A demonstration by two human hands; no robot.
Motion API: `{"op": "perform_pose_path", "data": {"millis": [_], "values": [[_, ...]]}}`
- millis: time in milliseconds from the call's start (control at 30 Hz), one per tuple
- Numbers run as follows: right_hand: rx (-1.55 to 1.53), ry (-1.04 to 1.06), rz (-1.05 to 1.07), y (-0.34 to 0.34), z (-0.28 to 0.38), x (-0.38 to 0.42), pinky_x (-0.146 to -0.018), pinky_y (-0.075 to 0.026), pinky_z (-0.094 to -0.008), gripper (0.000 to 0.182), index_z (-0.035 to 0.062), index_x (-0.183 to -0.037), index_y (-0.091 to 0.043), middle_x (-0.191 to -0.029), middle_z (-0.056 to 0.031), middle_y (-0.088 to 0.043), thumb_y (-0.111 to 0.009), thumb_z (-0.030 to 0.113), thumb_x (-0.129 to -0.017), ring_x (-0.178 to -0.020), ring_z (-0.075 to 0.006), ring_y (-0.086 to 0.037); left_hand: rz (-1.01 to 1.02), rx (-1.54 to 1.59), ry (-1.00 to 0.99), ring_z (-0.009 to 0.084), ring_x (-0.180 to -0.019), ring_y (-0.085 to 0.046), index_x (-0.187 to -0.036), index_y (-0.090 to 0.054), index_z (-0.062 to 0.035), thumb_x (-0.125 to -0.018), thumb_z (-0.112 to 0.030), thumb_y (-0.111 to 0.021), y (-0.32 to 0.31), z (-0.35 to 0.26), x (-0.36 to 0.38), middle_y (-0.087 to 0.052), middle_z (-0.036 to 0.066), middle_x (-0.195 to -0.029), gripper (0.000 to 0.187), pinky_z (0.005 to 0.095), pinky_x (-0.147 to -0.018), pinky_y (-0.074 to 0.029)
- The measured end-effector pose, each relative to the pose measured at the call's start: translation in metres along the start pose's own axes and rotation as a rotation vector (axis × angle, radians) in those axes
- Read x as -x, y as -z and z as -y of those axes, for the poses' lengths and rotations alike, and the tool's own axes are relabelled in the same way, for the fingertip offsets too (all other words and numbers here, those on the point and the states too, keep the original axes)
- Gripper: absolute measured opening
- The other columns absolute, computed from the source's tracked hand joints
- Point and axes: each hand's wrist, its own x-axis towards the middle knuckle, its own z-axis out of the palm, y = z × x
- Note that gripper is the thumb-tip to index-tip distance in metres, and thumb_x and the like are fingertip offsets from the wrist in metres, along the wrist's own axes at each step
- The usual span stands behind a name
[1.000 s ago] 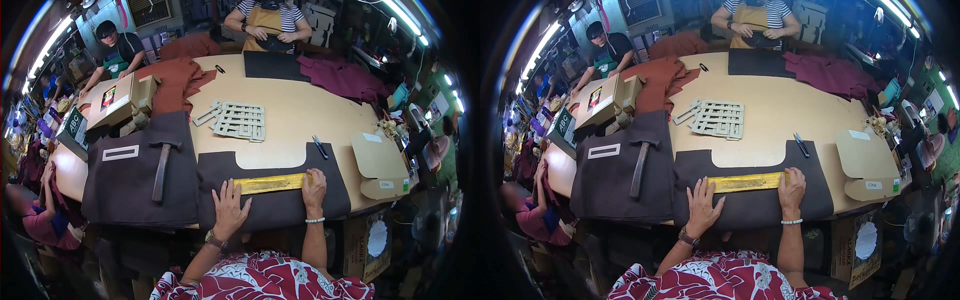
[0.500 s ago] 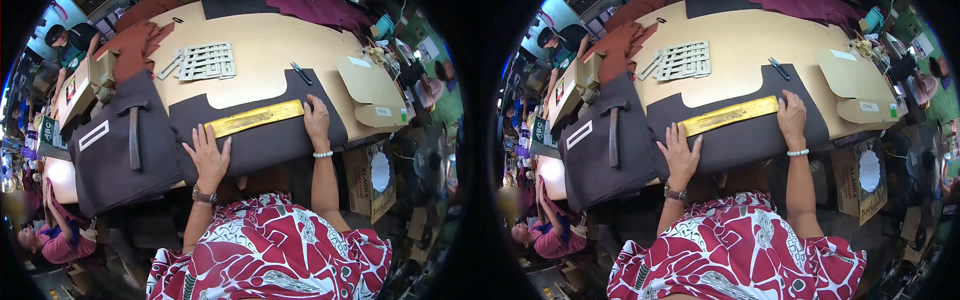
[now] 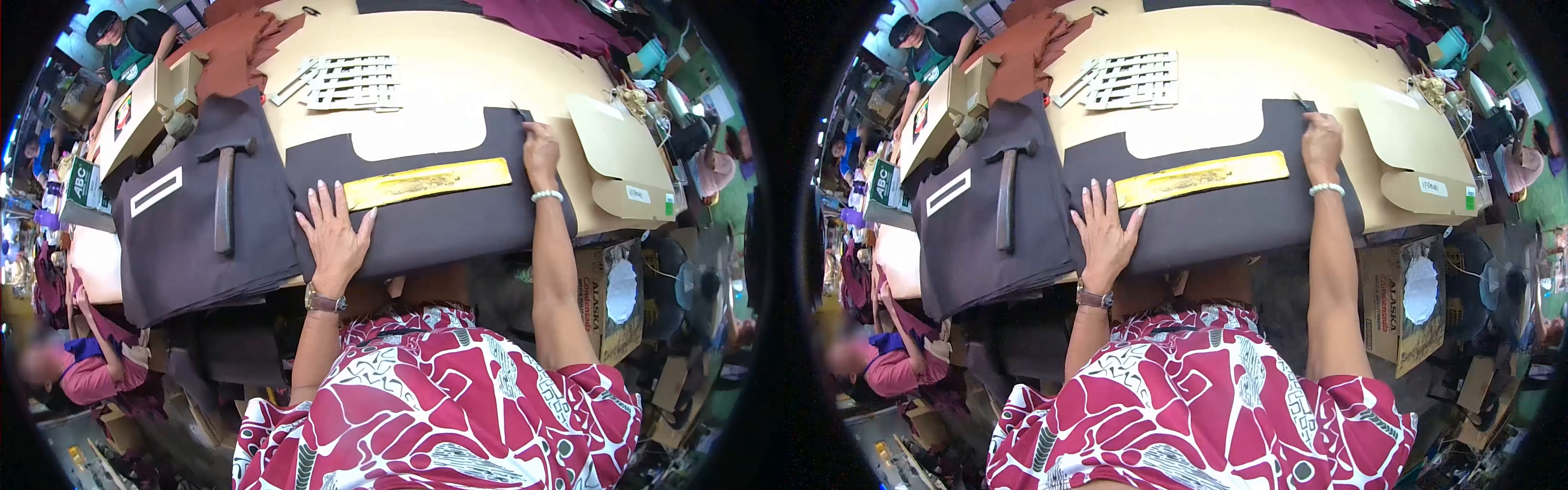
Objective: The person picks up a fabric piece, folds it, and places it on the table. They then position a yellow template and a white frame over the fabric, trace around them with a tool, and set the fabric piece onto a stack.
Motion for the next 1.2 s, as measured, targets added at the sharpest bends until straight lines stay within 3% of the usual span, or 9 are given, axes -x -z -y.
{"op": "perform_pose_path", "data": {"millis": [167,333,367,500,667,900,1200], "values": [[0.128,-0.128,0.044,0.043,0.015,0.029,-0.085,-0.045,-0.0396,0.016,0.0053,-0.09,-0.07,-0.095,-0.0122,-0.063,-0.058,0.006,-0.079,-0.094,-0.0296,-0.057,-0.052,0.012,-0.014,0.0398,-0.134,-0.023,-0.139,-0.032,-0.0008,-0.088,-0.047,-0.05,-0.002,0.0,0.001,-0.027,0.023,-0.144,0.071,0.0638,-0.103,-0.016],[0.007,-0.116,0.078,0.067,0.05,0.062,-0.086,-0.045,-0.04,0.021,0.0036,-0.101,-0.066,-0.099,-0.0134,-0.064,-0.056,0.011,-0.084,-0.097,-0.03,-0.058,-0.107,0.069,-0.028,0.0373,-0.133,-0.027,-0.138,-0.033,-0.0012,-0.087,-0.043,-0.054,0.005,-0.004,0.006,-0.037,0.019,-0.139,0.069,0.0645,-0.103,-0.016],[-0.03,-0.15,0.08,0.066,0.057,0.071,-0.086,-0.045,-0.0401,0.022,0.0034,-0.102,-0.065,-0.1,-0.0138,-0.064,-0.056,0.012,-0.084,-0.097,-0.0302,-0.058,-0.13,0.115,-0.027,0.0357,-0.131,-0.032,-0.137,-0.036,-0.0019,-0.087,-0.036,-0.058,0.008,-0.007,0.008,-0.043,0.018,-0.133,0.064,0.0645,-0.103,-0.016],[-0.181,-0.244,0.113,0.058,0.071,0.086,-0.088,-0.045,-0.0398,0.025,0.0015,-0.108,-0.062,-0.103,-0.0153,-0.066,-0.053,0.012,-0.088,-0.098,-0.0314,-0.059,-0.109,0.255,-0.025,0.0348,-0.128,-0.037,-0.133,-0.042,-0.0037,-0.084,-0.024,-0.06,0.006,-0.011,0.006,-0.049,0.018,-0.128,0.055,0.0626,-0.104,-0.018],[-0.4,-0.329,0.123,0.044,0.064,0.079,-0.09,-0.045,-0.0374,0.025,0.0008,-0.11,-0.061,-0.102,-0.0136,-0.066,-0.053,0.009,-0.088,-0.1,-0.0284,-0.06,-0.154,0.336,-0.015,0.0335,-0.129,-0.036,-0.13,-0.045,-0.0048,-0.085,-0.021,-0.059,-0.003,-0.011,-0.005,-0.05,0.016,-0.128,0.05,0.061,-0.105,-0.018],[-0.434,-0.33,0.09,0.035,0.056,0.083,-0.091,-0.045,-0.0351,0.025,0.0015,-0.11,-0.062,-0.102,-0.0094,-0.067,-0.054,0.006,-0.086,-0.101,-0.0236,-0.06,-0.144,0.329,-0.033,0.0338,-0.13,-0.034,-0.126,-0.052,-0.0059,-0.086,-0.02,-0.058,-0.011,-0.005,-0.006,-0.05,0.013,-0.131,0.043,0.0613,-0.105,-0.017],[-0.498,-0.367,0.085,0.037,0.056,0.084,-0.092,-0.044,-0.0342,0.025,0.0029,-0.109,-0.064,-0.102,-0.0095,-0.067,-0.057,0.009,-0.085,-0.101,-0.0235,-0.059,-0.124,0.3,-0.038,0.0363,-0.132,-0.031,-0.121,-0.056,-0.0038,-0.087,-0.021,-0.057,-0.009,-0.008,-0.007,-0.048,0.013,-0.133,0.038,0.0647,-0.103,-0.015]]}}
